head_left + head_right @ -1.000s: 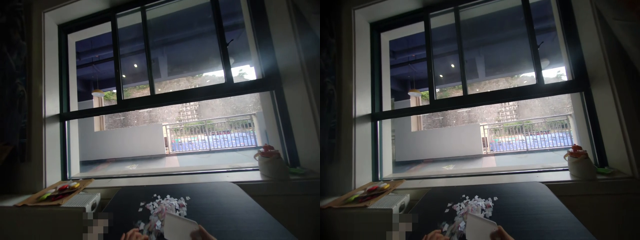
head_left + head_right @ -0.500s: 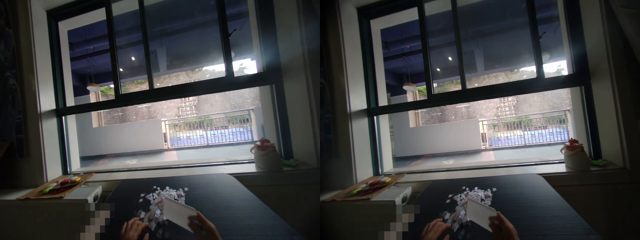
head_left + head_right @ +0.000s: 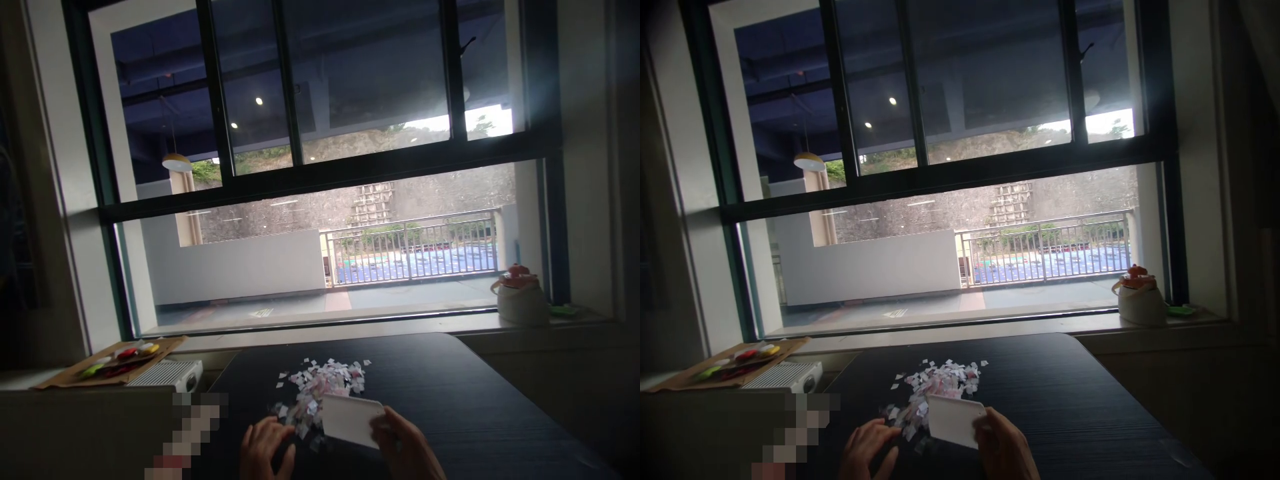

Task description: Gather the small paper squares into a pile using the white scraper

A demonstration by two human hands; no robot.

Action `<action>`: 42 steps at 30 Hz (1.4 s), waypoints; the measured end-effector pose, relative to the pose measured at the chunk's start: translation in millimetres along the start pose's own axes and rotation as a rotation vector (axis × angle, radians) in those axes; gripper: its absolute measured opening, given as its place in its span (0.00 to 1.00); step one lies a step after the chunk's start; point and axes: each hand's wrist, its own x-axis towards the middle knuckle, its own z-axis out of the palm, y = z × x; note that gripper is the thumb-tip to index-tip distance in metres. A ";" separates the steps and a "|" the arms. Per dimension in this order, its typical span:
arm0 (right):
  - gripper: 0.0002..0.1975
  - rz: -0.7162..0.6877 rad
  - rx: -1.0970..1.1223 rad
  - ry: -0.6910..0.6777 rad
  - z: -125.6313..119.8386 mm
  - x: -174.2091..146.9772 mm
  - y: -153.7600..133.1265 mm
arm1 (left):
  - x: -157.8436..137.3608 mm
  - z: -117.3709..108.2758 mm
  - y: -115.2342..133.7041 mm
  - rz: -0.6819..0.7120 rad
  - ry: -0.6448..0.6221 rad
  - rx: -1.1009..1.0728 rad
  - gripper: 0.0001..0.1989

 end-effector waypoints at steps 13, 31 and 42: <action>0.11 0.008 0.016 -0.099 -0.5 0.2 -17.5 | 4.7 -10.9 -7.6 0.069 -0.151 0.039 0.11; 0.05 0.143 0.071 -0.241 -10.3 -3.6 -28.6 | 9.0 -20.6 9.0 -0.059 -0.100 -0.038 0.11; 0.04 0.150 0.096 -0.285 -8.5 -3.4 -25.7 | 9.8 -20.9 9.9 -0.067 -0.068 -0.102 0.10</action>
